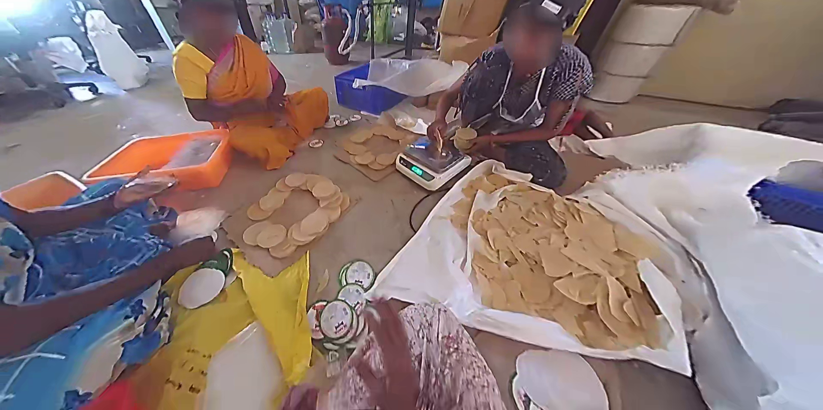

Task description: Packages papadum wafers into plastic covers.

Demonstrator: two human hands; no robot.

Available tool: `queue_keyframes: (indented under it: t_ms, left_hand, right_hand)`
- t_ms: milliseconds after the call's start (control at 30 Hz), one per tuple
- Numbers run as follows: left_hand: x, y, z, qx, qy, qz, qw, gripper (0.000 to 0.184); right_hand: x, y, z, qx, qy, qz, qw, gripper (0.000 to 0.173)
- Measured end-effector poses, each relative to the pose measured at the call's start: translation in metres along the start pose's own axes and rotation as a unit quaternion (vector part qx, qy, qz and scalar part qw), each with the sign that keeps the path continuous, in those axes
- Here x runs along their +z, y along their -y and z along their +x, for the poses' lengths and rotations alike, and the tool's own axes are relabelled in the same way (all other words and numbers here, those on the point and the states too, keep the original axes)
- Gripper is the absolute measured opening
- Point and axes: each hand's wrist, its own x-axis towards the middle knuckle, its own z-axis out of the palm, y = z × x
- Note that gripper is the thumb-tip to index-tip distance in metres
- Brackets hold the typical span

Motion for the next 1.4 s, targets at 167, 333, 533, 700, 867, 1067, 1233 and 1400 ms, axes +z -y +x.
queue_keyframes:
  t_ms: [167,333,533,700,867,1067,1233,1400]
  left_hand:
    - [0.002,-0.005,0.000,0.027,-0.038,0.001,0.999,0.019]
    - [0.006,0.003,0.004,0.047,-0.043,-0.012,0.998,0.020]
    - [0.005,-0.020,-0.002,-0.024,-0.145,-0.039,0.988,0.015]
    - [0.006,-0.033,-0.006,-0.044,-0.261,-0.061,0.962,0.015]
    - [0.006,-0.028,0.003,-0.034,-0.308,-0.119,0.943,0.004]
    - [0.007,-0.026,0.010,-0.064,-0.336,-0.185,0.922,0.006]
    - [0.010,-0.019,0.009,-0.071,-0.315,-0.157,0.933,0.001]
    - [0.014,-0.006,0.012,-0.071,-0.297,-0.140,0.942,0.004]
  right_hand:
    - [-0.058,-0.056,0.050,-0.048,-0.215,-0.258,0.941,0.069]
    - [-0.094,-0.081,0.068,-0.039,-0.275,-0.334,0.901,0.059]
    - [-0.067,-0.079,0.047,-0.047,-0.222,-0.325,0.918,0.060]
    - [-0.044,-0.065,0.040,-0.017,-0.148,-0.250,0.957,0.074]
    - [-0.038,-0.078,0.050,0.021,0.007,-0.219,0.975,0.066]
    - [-0.002,-0.072,0.093,0.094,0.281,-0.184,0.937,0.053]
    - [0.063,-0.074,0.113,0.108,0.432,-0.174,0.878,0.060]
    - [0.110,-0.065,0.107,0.110,0.492,-0.239,0.830,0.084]
